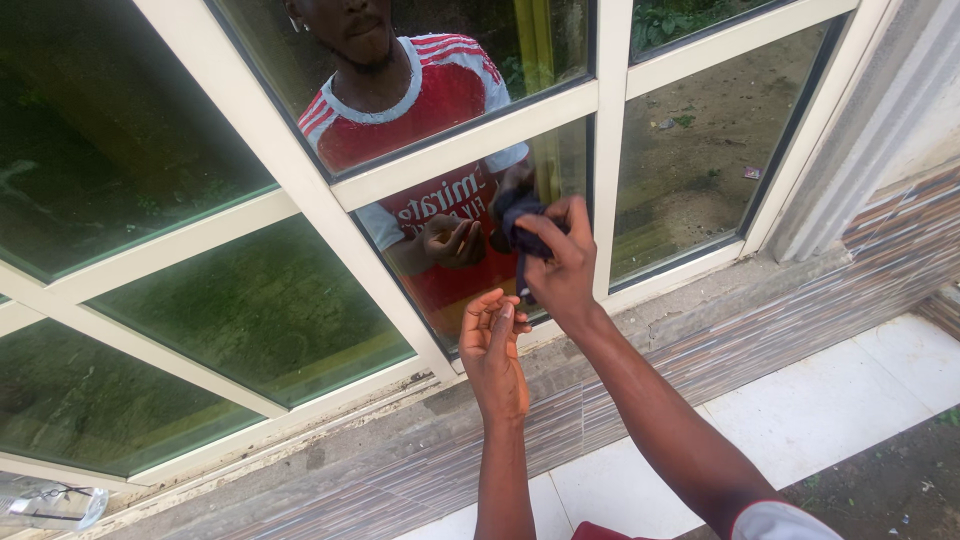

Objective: The person wipes the window frame and glass with a cloth after spraying it with liquid from a bottle.

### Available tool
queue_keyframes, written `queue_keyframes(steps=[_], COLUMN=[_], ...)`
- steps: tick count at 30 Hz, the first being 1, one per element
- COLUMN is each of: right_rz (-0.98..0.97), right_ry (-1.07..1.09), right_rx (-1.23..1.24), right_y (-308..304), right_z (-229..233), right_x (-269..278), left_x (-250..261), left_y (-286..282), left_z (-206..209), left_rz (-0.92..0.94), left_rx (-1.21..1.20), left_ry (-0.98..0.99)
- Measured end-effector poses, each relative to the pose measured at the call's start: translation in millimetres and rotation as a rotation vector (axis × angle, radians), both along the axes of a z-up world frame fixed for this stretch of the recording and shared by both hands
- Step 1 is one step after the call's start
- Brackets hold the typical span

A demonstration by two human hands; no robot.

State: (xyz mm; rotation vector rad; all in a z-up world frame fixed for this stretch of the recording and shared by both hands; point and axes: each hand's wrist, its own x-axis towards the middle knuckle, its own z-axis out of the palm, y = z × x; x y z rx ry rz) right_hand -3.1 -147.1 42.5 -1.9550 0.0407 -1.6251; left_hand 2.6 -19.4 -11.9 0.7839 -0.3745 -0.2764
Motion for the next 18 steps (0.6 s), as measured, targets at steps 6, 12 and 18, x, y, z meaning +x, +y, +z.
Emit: queue_keyframes(steps=[6, 12, 18], right_rz=[-0.006, 0.014, 0.044], right_ry=[-0.015, 0.062, 0.134], right_rx=[-0.016, 0.000, 0.035], right_y=[8, 20, 20], right_z=[7, -54, -65], right_x=[4, 0, -1], left_x=[5, 6, 2], left_y=[4, 6, 10], left_z=[-2, -1, 2], left_rz=[0.018, 0.015, 0.015], left_rx=[0.000, -0.013, -0.015], left_ry=[0.004, 0.002, -0.005])
